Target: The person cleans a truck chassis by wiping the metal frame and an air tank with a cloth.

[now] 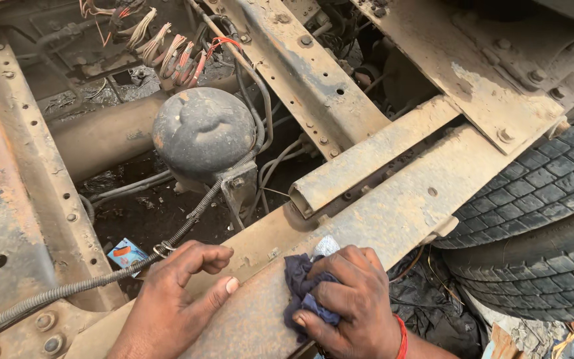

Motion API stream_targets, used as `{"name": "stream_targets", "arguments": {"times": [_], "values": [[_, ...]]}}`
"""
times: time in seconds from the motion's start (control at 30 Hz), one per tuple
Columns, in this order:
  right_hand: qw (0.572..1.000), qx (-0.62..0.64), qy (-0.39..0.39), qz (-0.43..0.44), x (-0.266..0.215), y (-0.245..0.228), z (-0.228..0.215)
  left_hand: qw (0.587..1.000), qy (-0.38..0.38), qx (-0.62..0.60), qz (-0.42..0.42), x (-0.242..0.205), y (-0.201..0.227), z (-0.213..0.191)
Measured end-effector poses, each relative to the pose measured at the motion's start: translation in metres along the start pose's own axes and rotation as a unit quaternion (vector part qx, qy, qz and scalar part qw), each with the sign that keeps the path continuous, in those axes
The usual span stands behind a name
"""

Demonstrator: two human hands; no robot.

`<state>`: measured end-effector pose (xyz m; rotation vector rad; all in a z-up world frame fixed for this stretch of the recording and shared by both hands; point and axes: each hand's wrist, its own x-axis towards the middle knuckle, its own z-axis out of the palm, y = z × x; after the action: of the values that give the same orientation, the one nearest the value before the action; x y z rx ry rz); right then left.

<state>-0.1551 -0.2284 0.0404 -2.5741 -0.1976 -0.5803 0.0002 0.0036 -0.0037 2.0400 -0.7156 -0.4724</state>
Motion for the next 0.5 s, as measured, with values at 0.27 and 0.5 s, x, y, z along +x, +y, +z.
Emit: {"name": "stream_targets", "arguments": {"times": [0.27,0.5], "values": [[0.998,-0.020,0.060,-0.006,-0.027,0.030,0.032,0.998,-0.054,-0.009,0.012,-0.005,-0.086,0.023],[0.985,0.090,0.053,0.137,-0.111,0.091,0.104,0.980,-0.059,-0.081,0.170,0.008,-0.205,0.033]]}}
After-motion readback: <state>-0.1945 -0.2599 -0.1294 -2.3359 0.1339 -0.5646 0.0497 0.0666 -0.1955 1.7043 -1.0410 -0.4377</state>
